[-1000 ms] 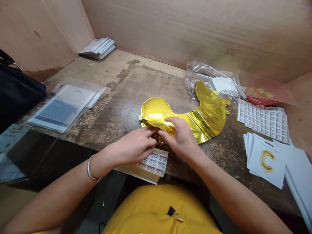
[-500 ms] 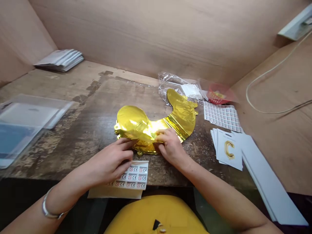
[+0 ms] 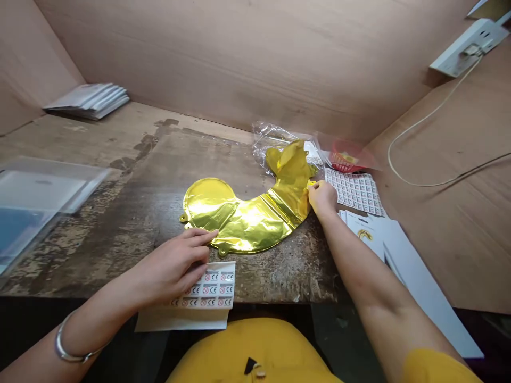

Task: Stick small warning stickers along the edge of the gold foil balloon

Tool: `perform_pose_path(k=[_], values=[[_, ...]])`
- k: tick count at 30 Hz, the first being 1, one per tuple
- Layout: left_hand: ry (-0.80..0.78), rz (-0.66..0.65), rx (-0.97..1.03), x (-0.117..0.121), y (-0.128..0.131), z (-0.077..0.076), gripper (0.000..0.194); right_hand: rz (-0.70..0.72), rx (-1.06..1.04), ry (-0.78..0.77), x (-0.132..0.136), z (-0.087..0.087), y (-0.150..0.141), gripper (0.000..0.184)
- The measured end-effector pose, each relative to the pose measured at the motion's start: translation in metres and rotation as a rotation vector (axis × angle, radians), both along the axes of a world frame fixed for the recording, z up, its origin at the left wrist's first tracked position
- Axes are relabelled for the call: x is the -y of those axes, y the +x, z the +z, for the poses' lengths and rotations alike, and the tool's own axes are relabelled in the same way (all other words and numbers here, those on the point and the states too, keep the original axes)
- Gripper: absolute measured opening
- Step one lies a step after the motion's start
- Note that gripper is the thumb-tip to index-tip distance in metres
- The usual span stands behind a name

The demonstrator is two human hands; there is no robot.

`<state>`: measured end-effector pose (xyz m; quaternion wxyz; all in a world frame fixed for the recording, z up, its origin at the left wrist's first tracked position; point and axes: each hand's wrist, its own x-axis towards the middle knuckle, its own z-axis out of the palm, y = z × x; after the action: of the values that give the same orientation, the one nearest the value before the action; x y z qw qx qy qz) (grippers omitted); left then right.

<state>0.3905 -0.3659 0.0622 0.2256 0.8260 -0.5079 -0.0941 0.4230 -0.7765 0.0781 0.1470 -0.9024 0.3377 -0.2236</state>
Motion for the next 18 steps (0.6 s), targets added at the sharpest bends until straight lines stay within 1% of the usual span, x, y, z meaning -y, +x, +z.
perform_pose_path(k=[1,2,3,4,5,6,7,8,9,10,12,16,18], values=[[0.007,-0.002,-0.006,0.000,0.000,0.001,0.019,-0.002,0.015,-0.029,-0.012,0.002,-0.005,0.017],[0.009,-0.006,-0.017,0.000,0.000,0.004,0.020,0.030,0.035,-0.056,-0.028,0.006,-0.013,0.025],[0.003,-0.004,-0.033,0.000,-0.001,0.006,0.020,0.100,0.053,-0.073,-0.048,0.009,-0.023,0.029],[-0.009,0.001,-0.056,0.001,-0.002,0.010,0.020,0.208,0.057,-0.075,-0.070,0.013,-0.035,0.028],[-0.032,0.010,-0.092,0.001,-0.005,0.013,0.020,0.438,0.082,-0.072,-0.094,0.017,-0.049,0.025],[-0.070,0.034,-0.141,0.002,-0.008,0.017,0.020,0.680,0.075,-0.034,-0.117,0.021,-0.065,0.023],[-0.106,0.058,-0.205,0.003,-0.012,0.021,0.019,0.901,0.015,0.026,-0.139,0.025,-0.080,0.025],[-0.146,0.085,-0.275,0.004,-0.016,0.024,0.020,1.040,-0.043,0.096,-0.159,0.028,-0.094,0.029],[-0.187,0.116,-0.349,0.005,-0.021,0.027,0.019,1.115,-0.088,0.183,-0.175,0.029,-0.106,0.029],[-0.215,0.149,-0.423,0.005,-0.026,0.029,0.019,1.138,-0.141,0.269,-0.187,0.030,-0.116,0.025],[-0.219,0.227,-0.543,0.004,-0.034,0.032,0.017,1.092,-0.219,0.414,-0.199,0.027,-0.126,0.012],[-0.068,0.383,-0.635,-0.006,-0.038,0.032,0.018,0.971,-0.332,0.650,-0.196,0.020,-0.124,0.015],[-0.042,0.431,-0.713,-0.011,-0.036,0.032,0.019,0.931,-0.382,0.790,-0.192,0.017,-0.122,0.019]])
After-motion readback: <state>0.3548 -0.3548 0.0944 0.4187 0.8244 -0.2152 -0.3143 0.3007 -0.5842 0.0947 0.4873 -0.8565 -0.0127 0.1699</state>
